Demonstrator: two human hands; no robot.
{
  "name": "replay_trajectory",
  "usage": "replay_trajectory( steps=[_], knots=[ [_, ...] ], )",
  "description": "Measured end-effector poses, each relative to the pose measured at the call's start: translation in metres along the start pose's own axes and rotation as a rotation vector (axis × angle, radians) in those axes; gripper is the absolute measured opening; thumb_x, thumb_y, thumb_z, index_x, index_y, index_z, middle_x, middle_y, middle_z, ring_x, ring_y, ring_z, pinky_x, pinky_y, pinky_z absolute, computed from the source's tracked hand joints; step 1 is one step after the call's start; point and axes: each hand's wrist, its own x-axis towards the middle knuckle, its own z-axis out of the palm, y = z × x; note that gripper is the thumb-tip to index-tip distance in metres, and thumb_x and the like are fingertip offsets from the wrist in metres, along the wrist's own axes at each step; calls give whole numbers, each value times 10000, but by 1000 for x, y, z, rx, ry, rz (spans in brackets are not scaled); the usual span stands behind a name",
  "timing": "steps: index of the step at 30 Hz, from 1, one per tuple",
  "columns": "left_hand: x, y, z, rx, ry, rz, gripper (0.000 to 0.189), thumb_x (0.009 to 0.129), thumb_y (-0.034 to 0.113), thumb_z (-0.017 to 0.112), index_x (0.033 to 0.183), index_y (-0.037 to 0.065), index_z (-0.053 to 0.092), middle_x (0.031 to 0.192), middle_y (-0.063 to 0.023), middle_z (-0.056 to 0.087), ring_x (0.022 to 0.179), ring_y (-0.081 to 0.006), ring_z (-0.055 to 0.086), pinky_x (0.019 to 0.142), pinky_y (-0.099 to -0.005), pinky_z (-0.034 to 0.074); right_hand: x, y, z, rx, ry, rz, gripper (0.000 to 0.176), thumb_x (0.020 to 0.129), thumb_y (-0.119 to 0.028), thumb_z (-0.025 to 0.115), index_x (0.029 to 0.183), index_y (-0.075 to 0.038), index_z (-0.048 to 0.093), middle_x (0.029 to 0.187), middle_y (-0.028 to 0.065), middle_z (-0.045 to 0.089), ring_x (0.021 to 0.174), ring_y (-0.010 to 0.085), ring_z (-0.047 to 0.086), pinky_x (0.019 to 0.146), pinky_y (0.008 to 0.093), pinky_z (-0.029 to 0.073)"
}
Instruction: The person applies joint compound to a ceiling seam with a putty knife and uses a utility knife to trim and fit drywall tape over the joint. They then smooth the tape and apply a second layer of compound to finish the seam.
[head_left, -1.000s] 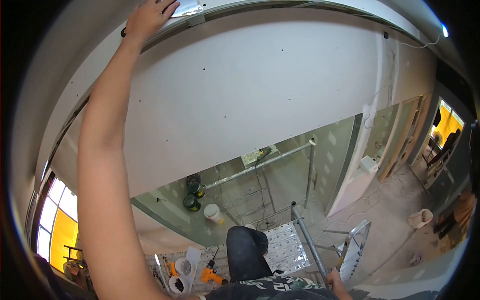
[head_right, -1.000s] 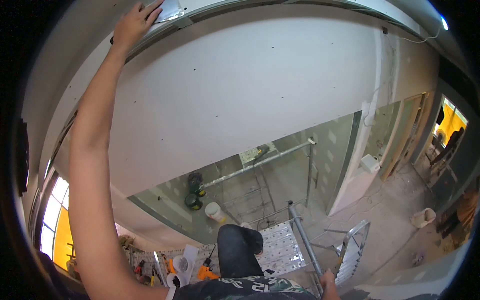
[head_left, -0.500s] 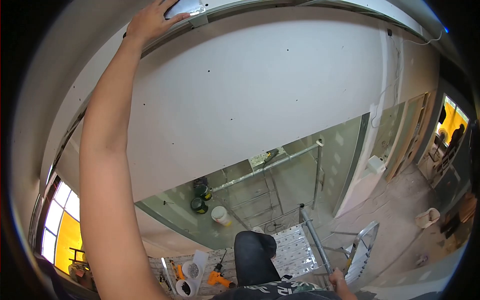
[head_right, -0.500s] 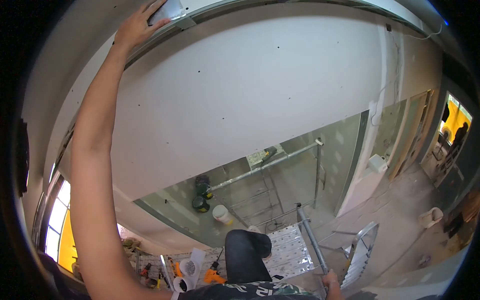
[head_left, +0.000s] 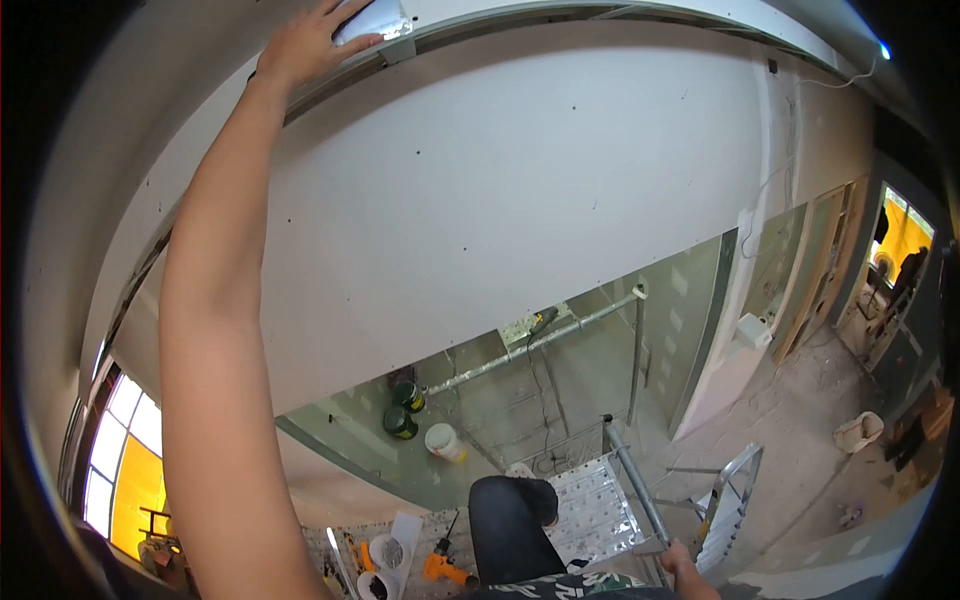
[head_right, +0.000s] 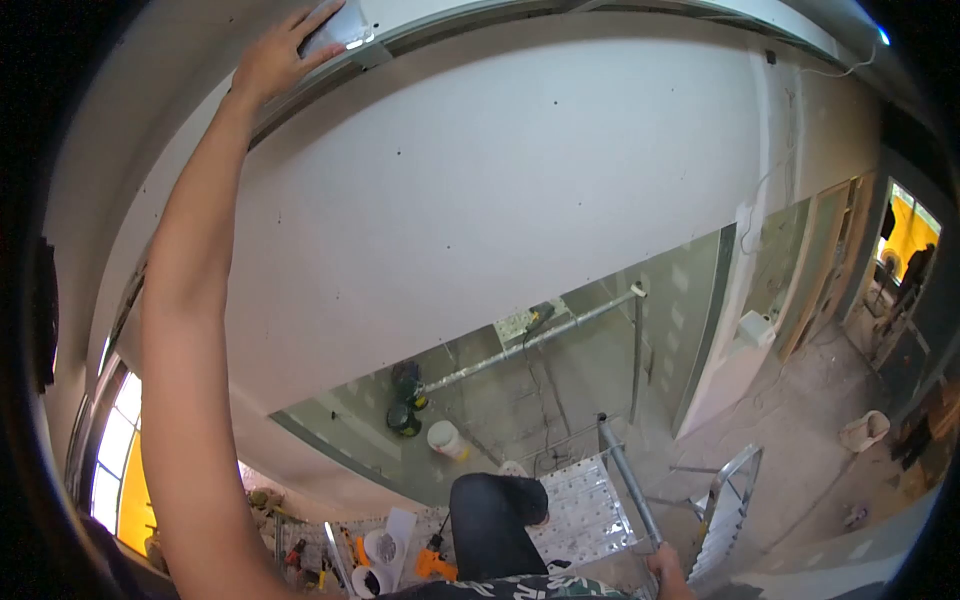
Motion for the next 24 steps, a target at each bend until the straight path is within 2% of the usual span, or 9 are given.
replay_trajectory(
  steps=[2, 6, 8, 9, 12, 14, 17, 20, 24],
  knots=[
    [18, -25, 33, -77, 223, 208, 716, 937, 691, 558, 1510, 262, 518, 1453, -150, 583, 1259, -371, 593, 1047, -480, 484, -1, -9, -3, -13, 40, -39, 495, 868, -168, 603, 1337, -13, 582, 1242, 295, 670, 1181, 431, 650, 983, 482, 537],
    [17, -21, 17, -258, 55, 198, 749, 924, 636, 620, 1583, 362, 395, 1594, -69, 461, 1350, -346, 535, 1115, -480, 455, -19, -100, -51, 212, 290, -267, 539, 906, -170, 598, 1418, -35, 501, 1195, 342, 654, 1098, 517, 638, 944, 561, 512],
    [-5, 8, -22, -251, -103, 5, 763, 927, 515, 707, 1586, 294, 392, 1603, -108, 430, 1446, -321, 443, 1215, -495, 368, -38, -189, -107, 377, 454, -533, 487, 993, -143, 565, 1455, -28, 461, 1233, 349, 635, 1147, 535, 610, 985, 544, 493],
    [-5, 7, -20, -258, -116, 4, 763, 927, 515, 707, 1586, 294, 392, 1603, -108, 430, 1446, -321, 443, 1215, -495, 368, -76, -251, -156, 474, 549, -742, 492, 1004, -121, 556, 1472, -10, 453, 1342, 333, 593, 1264, 496, 572, 1062, 480, 464],
    [-3, 6, -15, -264, -50, 16, 747, 909, 455, 743, 1562, 264, 434, 1544, -115, 503, 1415, -313, 481, 1202, -485, 385, -171, -405, -284, 608, 793, -1289, 491, 993, -23, 547, 1478, -6, 472, 1404, 284, 589, 1324, 431, 569, 1099, 440, 451],
    [-6, 10, -16, -285, -56, -7, 749, 904, 456, 748, 1559, 261, 441, 1546, -113, 502, 1416, -313, 479, 1201, -479, 387, -228, -482, -352, 597, 909, -1546, 477, 1008, -40, 564, 1473, 7, 472, 1400, 276, 594, 1309, 419, 586, 1096, 429, 459],
    [5, -3, -8, -275, -37, 6, 755, 890, 462, 762, 1550, 255, 459, 1545, -110, 506, 1416, -313, 480, 1201, -467, 389, -299, -588, -432, 694, 1009, -1838, 447, 1000, -57, 569, 1438, -39, 483, 1123, 302, 664, 1019, 490, 661, 874, 503, 515],
    [13, -12, 2, -269, -4, 72, 760, 875, 477, 774, 1538, 252, 479, 1537, -108, 518, 1412, -314, 487, 1201, -459, 390, -343, -672, -492, 594, 1122, -1866, 449, 998, -119, 531, 1432, -35, 450, 1038, 320, 690, 973, 486, 674, 849, 540, 515],
    [14, -15, -1, -255, -8, 79, 775, 869, 515, 768, 1542, 266, 478, 1547, -101, 511, 1413, -318, 488, 1206, -469, 383, -363, -739, -537, 593, 1277, -1947, 457, 996, -73, 463, 1437, 39, 423, 1211, 376, 636, 1135, 537, 618, 997, 565, 492]
  ],
)
